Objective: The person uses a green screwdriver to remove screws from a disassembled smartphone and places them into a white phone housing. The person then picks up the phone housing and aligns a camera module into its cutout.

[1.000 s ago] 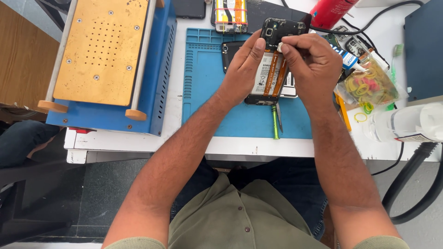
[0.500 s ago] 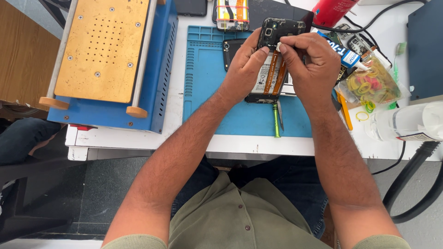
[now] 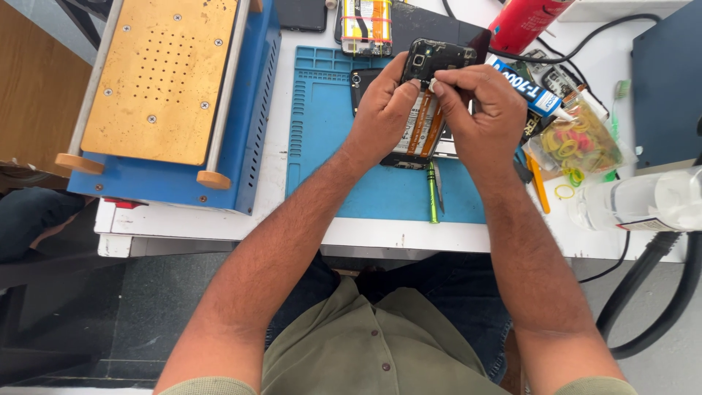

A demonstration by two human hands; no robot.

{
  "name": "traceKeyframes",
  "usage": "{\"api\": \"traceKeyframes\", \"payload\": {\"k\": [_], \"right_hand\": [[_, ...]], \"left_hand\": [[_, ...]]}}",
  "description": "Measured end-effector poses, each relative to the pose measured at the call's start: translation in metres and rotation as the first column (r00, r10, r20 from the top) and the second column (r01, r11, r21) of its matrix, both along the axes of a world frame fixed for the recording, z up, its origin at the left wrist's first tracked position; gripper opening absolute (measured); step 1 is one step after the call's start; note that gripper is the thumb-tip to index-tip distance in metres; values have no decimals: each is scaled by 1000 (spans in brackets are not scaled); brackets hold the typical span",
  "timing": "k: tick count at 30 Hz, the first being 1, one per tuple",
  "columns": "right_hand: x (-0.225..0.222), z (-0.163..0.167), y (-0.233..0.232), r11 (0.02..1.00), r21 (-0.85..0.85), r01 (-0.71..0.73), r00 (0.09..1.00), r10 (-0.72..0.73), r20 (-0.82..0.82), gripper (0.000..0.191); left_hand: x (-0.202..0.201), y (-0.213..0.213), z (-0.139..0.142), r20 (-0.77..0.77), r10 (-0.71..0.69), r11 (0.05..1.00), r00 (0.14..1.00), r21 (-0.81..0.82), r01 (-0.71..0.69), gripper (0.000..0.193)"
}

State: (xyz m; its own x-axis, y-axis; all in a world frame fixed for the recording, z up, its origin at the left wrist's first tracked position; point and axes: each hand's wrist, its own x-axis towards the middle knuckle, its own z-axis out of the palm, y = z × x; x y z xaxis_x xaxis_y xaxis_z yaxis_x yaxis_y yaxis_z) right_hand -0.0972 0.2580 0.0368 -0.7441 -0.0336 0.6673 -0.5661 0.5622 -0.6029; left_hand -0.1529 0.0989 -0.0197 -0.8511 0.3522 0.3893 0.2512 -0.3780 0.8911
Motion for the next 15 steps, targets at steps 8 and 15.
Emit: {"api": "traceKeyframes", "payload": {"k": [8,15], "right_hand": [[3,-5,0,994,-41,-103,994,102,-33,10],[-1,-12,5,978,-157,-138,990,142,14,15]], "left_hand": [[6,-2,1,-82,131,989,988,-51,-136,29],[0,-1,4,69,26,998,997,59,-30,28]]}}
